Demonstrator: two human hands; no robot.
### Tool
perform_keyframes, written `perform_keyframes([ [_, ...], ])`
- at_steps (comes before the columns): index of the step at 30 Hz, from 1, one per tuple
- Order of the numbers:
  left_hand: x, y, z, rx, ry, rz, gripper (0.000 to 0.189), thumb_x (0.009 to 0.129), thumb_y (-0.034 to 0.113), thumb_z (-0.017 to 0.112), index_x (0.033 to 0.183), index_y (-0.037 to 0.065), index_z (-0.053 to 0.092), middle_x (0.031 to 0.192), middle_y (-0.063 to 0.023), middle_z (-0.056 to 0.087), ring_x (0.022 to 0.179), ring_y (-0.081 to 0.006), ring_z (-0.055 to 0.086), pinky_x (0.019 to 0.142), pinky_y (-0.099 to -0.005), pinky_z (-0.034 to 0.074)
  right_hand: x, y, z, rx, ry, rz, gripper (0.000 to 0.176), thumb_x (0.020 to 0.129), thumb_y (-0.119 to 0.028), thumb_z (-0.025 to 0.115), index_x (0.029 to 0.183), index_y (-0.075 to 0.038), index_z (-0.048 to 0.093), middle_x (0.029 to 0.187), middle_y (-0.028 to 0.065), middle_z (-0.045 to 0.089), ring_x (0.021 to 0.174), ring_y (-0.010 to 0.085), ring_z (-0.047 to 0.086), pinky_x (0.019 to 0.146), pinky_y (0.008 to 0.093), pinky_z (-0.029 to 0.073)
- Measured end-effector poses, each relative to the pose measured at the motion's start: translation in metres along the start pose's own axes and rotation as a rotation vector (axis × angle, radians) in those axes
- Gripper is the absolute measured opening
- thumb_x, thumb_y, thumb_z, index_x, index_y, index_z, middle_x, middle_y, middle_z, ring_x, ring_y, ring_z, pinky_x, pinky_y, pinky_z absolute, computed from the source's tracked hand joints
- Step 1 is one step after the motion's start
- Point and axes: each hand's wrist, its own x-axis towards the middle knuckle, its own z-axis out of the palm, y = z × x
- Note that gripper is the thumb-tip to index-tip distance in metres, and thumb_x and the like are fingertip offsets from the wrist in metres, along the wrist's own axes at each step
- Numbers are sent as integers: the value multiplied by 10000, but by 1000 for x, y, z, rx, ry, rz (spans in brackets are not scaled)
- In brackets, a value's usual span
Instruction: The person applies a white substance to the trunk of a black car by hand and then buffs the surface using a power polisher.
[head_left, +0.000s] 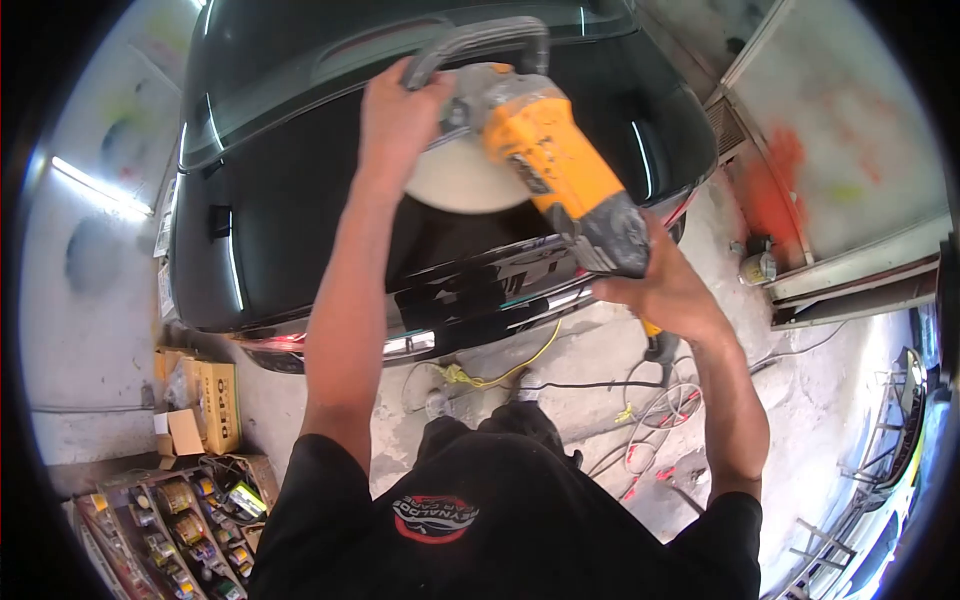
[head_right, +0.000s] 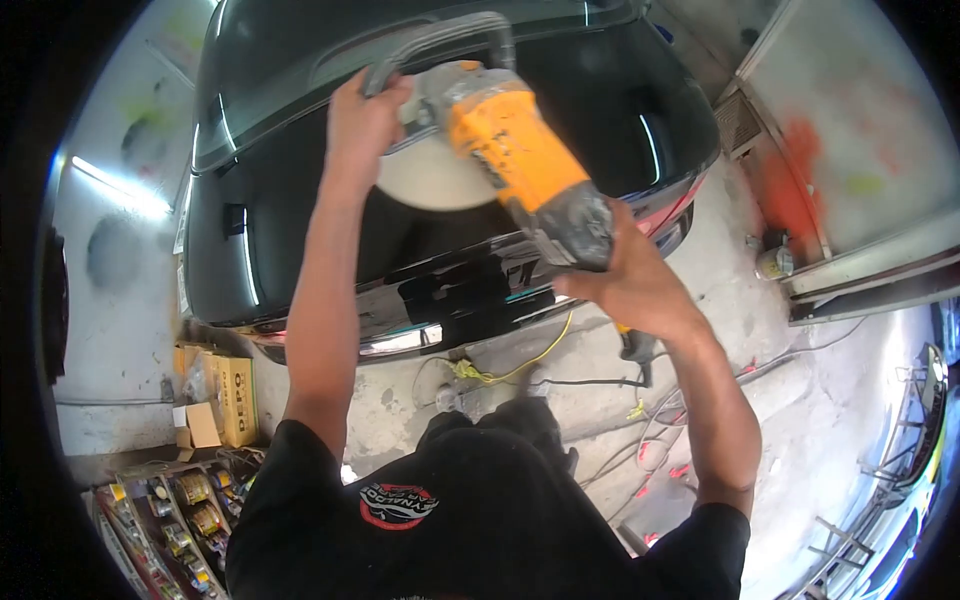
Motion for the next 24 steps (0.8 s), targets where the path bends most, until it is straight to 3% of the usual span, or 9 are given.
perform_keyframes([
  [2,10,-2,42,71,1,181,195,886,174,708,995,13,716,665,-14,589,515,-117,525,497,-293,426,-7,-6,-26,34,36,92,839,762,-73,832,1466,48,392,1310,170,634,1239,266,593,1104,344,412],
  [4,22,-5,84,49,-18,229,258,885,181,702,1065,-1,737,674,-41,615,532,-116,557,513,-298,464,-7,14,-51,43,80,61,827,762,-33,818,1467,40,393,1303,148,637,1226,260,592,1099,346,414],
  [6,17,5,120,95,139,261,355,852,224,723,1120,-8,737,931,-199,753,877,-337,738,809,-434,573,-1,27,-76,27,89,144,792,756,7,804,1448,25,418,1220,121,657,1115,224,623,998,332,470],
  [7,32,2,137,11,-4,191,373,831,220,731,1125,-10,735,1053,-245,740,1048,-407,702,926,-468,539,2,29,-86,17,102,187,770,754,24,796,1434,18,434,1173,107,667,1050,203,637,937,323,499],
  [10,51,-9,190,-124,1,208,301,820,147,707,1074,-12,730,1005,-267,725,1014,-425,697,905,-459,544,9,36,-108,-59,225,171,679,762,47,772,1374,-8,483,1031,59,669,829,135,636,714,273,526],
  [11,49,1,191,-174,-54,130,293,825,143,702,1068,-19,724,1012,-269,724,1026,-423,694,907,-453,543,13,41,-114,-95,269,55,643,775,46,773,1352,-20,498,1017,54,665,812,132,626,706,270,526],
  [14,56,10,201,-193,-47,82,250,840,129,700,1030,-32,718,1009,-264,727,1025,-428,695,915,-453,546,22,34,-138,-102,202,190,636,778,33,793,1345,-26,511,1027,48,670,848,131,623,748,267,523],
  [20,46,9,182,-261,46,118,239,818,108,743,1004,-40,713,1020,-260,730,1037,-438,694,934,-474,564,16,23,-144,-201,168,120,648,784,-103,820,1341,-63,490,814,4,611,571,99,576,487,257,486],
  [24,29,10,151,-269,99,118,193,866,107,687,968,-56,692,1005,-270,723,1046,-428,686,918,-455,537,12,8,-133,-208,122,88,760,756,-157,874,1396,-59,475,848,0,618,611,96,582,502,255,491],
])
